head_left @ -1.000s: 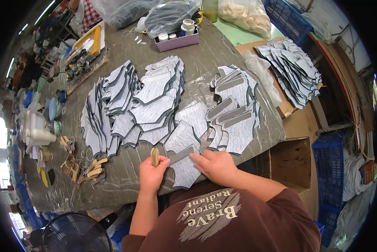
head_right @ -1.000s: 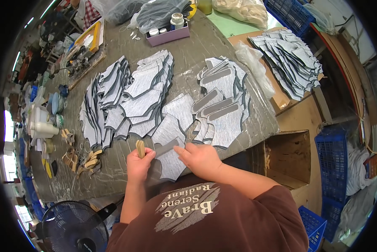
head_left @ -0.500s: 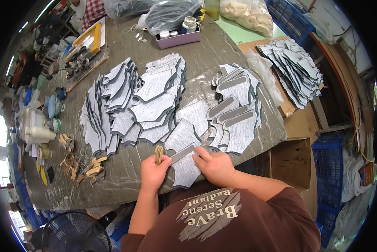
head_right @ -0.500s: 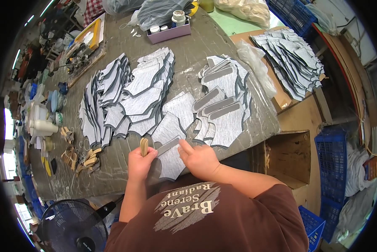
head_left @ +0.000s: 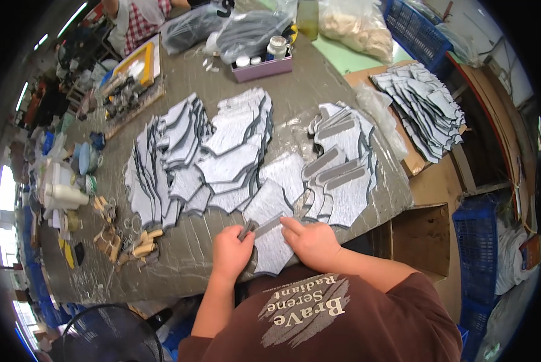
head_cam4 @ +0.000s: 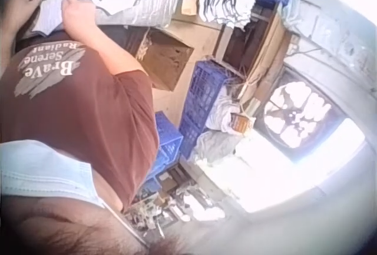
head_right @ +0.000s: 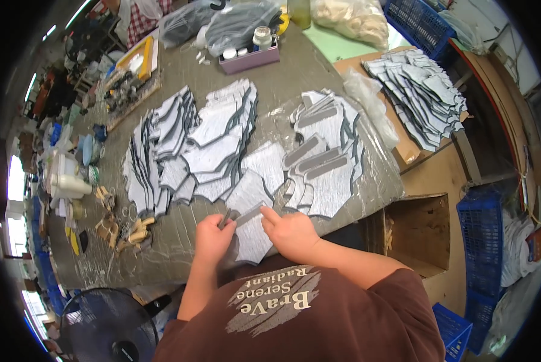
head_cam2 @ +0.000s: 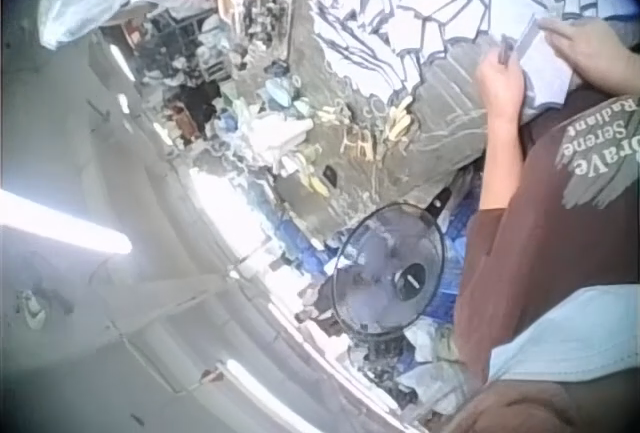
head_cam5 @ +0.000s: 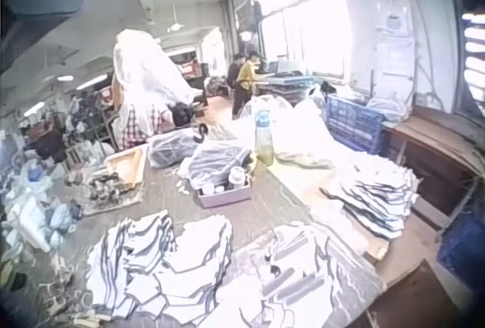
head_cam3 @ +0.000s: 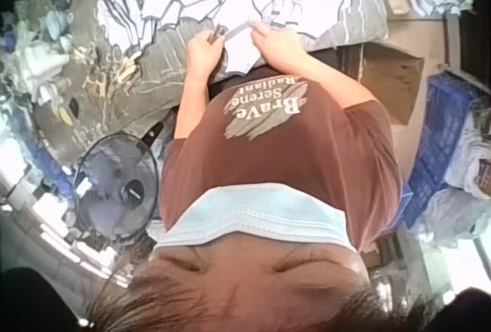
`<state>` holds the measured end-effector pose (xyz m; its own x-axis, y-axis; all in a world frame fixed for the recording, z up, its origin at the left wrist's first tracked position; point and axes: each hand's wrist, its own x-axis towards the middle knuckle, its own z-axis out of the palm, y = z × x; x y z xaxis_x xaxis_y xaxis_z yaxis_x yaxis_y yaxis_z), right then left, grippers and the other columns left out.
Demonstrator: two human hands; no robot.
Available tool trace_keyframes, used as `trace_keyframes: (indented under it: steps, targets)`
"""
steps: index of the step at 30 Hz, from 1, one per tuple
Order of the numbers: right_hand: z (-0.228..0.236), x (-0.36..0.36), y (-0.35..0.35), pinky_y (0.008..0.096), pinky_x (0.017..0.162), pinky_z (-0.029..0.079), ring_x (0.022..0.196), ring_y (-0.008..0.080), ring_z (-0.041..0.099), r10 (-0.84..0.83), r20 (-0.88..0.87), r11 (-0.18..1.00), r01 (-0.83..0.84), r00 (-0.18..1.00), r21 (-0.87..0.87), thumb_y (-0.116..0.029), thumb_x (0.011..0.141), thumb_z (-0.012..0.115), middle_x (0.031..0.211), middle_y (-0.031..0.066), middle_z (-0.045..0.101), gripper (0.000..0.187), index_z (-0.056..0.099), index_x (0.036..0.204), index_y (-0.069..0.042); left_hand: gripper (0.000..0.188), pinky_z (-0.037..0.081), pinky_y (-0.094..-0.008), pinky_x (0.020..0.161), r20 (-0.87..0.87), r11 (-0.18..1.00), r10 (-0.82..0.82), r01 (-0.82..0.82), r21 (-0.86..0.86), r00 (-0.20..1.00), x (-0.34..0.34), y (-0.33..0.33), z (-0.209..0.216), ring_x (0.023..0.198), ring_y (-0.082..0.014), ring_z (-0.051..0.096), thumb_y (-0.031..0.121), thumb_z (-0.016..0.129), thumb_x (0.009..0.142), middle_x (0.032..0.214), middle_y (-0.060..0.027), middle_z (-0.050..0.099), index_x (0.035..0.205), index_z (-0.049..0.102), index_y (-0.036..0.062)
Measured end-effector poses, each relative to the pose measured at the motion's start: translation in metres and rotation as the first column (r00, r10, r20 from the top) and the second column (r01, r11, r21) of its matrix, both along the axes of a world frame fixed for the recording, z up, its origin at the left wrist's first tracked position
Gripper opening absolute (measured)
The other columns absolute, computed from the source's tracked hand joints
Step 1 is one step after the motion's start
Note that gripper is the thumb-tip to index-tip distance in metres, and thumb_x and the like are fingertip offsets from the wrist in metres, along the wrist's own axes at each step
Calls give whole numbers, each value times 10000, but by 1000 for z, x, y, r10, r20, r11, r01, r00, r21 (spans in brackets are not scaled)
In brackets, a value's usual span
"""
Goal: Apply markings or adhesive to shoe upper components using a small wooden tool.
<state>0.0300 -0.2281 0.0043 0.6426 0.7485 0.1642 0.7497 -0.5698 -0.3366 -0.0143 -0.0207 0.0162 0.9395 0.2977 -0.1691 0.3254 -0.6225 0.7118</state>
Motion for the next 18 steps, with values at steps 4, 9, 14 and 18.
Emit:
trace_keyframes:
  steps: [4, 9, 14, 18]
  targets:
    - [14, 2, 3, 371, 535, 495, 619, 272, 617, -158, -141, 964, 183, 977, 191, -197, 777, 670, 1106, 126, 547, 388, 533, 1115, -63, 98, 454, -292, 596, 74, 963, 119, -96, -253, 990, -11, -5, 7, 626, -143, 572, 82, 658, 774, 668, -62, 608, 765, 616, -6]
    - [7, 12, 3, 396, 582, 490, 699, 311, 616, -86, -301, 898, 205, 950, 390, -170, 792, 652, 899, 107, 617, 188, 572, 928, -68, 75, 384, -213, 492, 14, 763, 179, -130, -634, 984, -12, -1, -1, 551, -62, 490, 2, 650, 793, 687, -52, 599, 809, 579, 18]
    - [39, 30, -22, 393, 622, 486, 727, 323, 621, -44, -394, 857, 238, 918, 458, -141, 808, 627, 772, 131, 632, 100, 605, 879, -75, 150, 309, -200, 409, -3, 460, 76, -38, -887, 997, 16, -14, 4, 467, -45, 387, 102, 481, 936, 820, -120, 650, 1066, 486, 27]
    - [61, 64, -65, 359, 652, 493, 760, 319, 622, -266, -400, 805, 431, 877, 408, -119, 813, 612, 844, 117, 641, 86, 638, 886, -81, 270, 310, -180, 462, -37, 705, -5, -23, -709, 999, 15, -17, -18, 476, -22, 337, 196, 394, 981, 950, -120, 655, 1090, 537, -5]
